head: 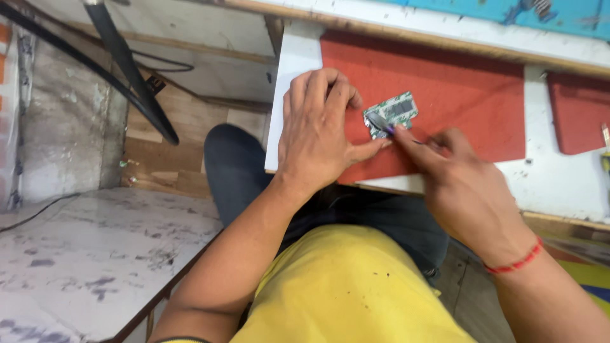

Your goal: The person uses a purple plastic tool to scrape the surface of a small green circuit board placed on a red mat. They then use a hot air gun to apply heat to the board. The workspace is cluttered with various electronic parts and tools.

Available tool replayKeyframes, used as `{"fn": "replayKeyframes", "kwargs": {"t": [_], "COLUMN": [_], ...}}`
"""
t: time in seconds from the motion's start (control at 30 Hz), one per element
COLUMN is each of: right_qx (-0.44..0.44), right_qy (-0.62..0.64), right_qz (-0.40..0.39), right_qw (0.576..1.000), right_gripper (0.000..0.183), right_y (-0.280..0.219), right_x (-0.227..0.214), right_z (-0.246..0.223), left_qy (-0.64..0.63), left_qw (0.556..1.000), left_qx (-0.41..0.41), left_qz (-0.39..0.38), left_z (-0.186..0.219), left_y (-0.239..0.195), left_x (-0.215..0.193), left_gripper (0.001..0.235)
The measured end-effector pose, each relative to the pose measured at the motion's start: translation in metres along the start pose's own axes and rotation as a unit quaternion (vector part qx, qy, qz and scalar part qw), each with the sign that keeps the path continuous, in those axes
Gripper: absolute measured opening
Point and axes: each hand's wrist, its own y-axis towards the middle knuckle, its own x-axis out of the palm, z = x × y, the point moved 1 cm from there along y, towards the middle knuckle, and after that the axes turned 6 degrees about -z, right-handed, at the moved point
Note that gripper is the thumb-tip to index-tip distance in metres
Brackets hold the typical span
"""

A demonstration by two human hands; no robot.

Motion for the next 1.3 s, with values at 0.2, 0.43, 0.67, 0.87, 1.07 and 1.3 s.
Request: {"fn": "replayKeyframes", "kwargs": {"t": [0.2,0.43,0.67,0.87,1.07,1.3], "right_qx": [-0.016,-0.012,-0.038,-0.049,-0.058,-0.018], "right_qy": [0.051,0.013,0.035,0.03,0.016,-0.004], "right_qz": [0.033,0.028,0.016,0.015,0.002,0.023], "right_qw": [0.998,0.999,0.999,0.998,0.998,1.0], "right_gripper": [0.064,0.061,0.058,0.06,0.063,0.067], "right_y": [-0.004,0.003,0.003,0.003,0.005,-0.006], "right_x": [0.001,-0.001,-0.001,-0.001,-0.002,-0.004], "right_z": [0.009,-0.001,-0.002,-0.003,0.005,0.017], "left_qy": [0.028,0.03,0.031,0.035,0.03,0.007], "left_qw": [0.998,0.999,0.999,0.999,0.999,1.0], "left_qx": [0.058,0.024,0.022,0.023,0.011,0.02], "left_qz": [0.008,-0.013,-0.002,-0.003,-0.009,0.011], "left_z": [-0.003,0.003,0.002,0.002,0.003,0.001], "left_y": [0.001,0.0,-0.002,-0.001,-0.001,-0.004], "left_x": [-0.002,-0.002,0.0,0.001,0.0,-0.002], "left_gripper": [0.051,0.048,0.048,0.048,0.047,0.046]}}
